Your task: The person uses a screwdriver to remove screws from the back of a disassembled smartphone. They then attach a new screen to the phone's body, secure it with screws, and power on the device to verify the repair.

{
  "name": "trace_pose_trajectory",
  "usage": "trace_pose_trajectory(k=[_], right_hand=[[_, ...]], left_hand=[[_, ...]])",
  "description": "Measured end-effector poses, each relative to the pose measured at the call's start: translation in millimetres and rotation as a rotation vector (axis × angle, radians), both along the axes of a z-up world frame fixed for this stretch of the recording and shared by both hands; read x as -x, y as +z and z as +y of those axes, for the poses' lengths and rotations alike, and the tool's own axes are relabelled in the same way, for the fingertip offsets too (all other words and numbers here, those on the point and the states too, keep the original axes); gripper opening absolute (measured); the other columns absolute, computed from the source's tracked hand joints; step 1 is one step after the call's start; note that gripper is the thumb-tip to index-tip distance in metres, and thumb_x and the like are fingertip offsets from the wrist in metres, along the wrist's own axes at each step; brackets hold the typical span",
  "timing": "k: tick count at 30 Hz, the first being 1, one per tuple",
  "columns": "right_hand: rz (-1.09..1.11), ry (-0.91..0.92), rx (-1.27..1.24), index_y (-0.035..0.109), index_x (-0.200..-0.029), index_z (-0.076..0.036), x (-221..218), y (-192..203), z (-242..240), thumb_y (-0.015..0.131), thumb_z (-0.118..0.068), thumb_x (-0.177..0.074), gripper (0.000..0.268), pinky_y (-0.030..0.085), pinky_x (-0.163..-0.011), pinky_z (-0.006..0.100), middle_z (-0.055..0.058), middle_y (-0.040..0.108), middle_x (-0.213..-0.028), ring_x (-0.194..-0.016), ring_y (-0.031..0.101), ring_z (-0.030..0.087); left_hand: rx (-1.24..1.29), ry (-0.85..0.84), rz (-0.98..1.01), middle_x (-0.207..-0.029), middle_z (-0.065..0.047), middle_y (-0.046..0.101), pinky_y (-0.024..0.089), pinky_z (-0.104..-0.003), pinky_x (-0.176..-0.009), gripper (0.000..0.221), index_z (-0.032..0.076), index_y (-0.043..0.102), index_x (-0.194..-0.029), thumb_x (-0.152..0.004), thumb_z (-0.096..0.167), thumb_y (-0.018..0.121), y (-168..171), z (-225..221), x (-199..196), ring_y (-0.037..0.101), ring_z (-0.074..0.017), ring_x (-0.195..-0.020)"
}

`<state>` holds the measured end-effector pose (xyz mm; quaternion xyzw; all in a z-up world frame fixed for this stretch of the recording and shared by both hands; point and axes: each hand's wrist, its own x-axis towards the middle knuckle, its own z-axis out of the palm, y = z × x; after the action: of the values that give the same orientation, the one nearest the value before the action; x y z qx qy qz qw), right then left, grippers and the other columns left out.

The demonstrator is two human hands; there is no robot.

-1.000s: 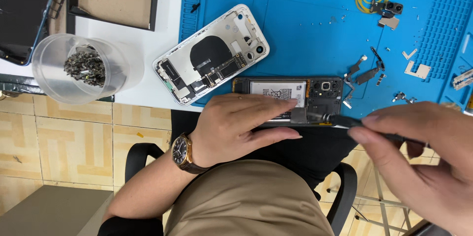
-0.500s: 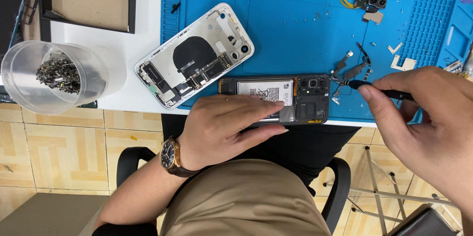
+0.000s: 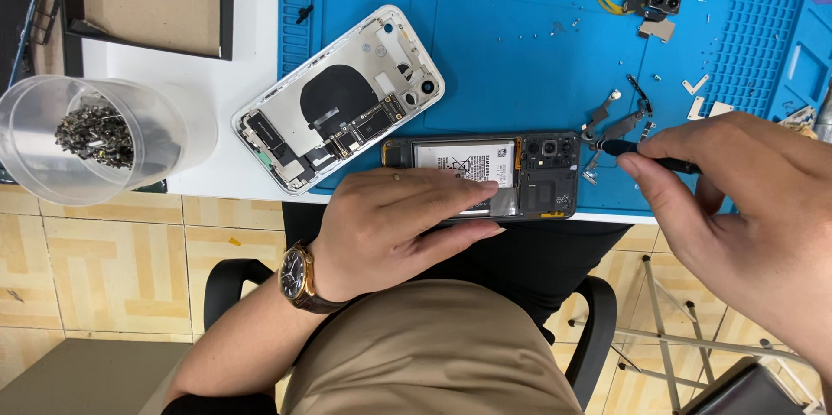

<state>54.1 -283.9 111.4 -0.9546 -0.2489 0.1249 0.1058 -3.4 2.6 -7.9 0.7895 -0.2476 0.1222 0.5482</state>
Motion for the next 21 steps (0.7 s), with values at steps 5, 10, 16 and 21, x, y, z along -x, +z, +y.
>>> trace_pose_trajectory(k=[5,10,16,21], right_hand=[[0.013,-0.026,0.034,0.077,-0.114,-0.005,0.7,-2.2,-2.1,0.076,-0.02,-0.11,0.016,0.056,-0.08,0.047,0.012,0.072,-0.088,-0.066,0.064,0.028],[-0.001,0.002,-0.013,0.076,-0.11,-0.001,-0.7,-2.1,-0.9,0.077,-0.016,-0.11,0.015,0.053,-0.074,0.043,0.013,0.074,-0.093,-0.062,0.061,0.026],[-0.139,0.075,0.164,0.079,-0.114,-0.003,-0.8,-13.3,-19.9,0.082,-0.043,-0.106,0.041,0.062,-0.085,0.047,0.016,0.077,-0.102,-0.095,0.076,0.036],[-0.202,0.138,0.361,0.053,-0.083,-0.011,-9.3,-26.7,-39.9,0.075,-0.062,-0.123,0.068,0.034,-0.062,0.045,0.011,0.045,-0.074,-0.062,0.045,0.034]], left_hand=[[0.016,-0.002,0.003,-0.104,-0.01,0.083,0.07,-0.035,-0.086,0.032,0.005,0.076,-0.122,-0.097,0.018,0.092,0.3,0.1,-0.1,0.085,-0.0248,-0.096],[0.02,-0.01,0.004,-0.105,-0.01,0.083,0.069,-0.035,-0.085,0.032,0.005,0.076,-0.122,-0.097,0.018,0.091,1.3,0.3,-0.4,0.085,-0.0247,-0.096],[0.02,-0.007,-0.001,-0.105,-0.01,0.084,0.07,-0.035,-0.085,0.032,0.005,0.076,-0.122,-0.097,0.018,0.092,-0.2,-0.6,-0.1,0.085,-0.0243,-0.096],[0.002,-0.015,-0.002,-0.108,-0.01,0.084,0.07,-0.036,-0.084,0.03,0.005,0.075,-0.122,-0.099,0.019,0.089,0.2,0.2,-0.3,0.085,-0.0244,-0.096]])
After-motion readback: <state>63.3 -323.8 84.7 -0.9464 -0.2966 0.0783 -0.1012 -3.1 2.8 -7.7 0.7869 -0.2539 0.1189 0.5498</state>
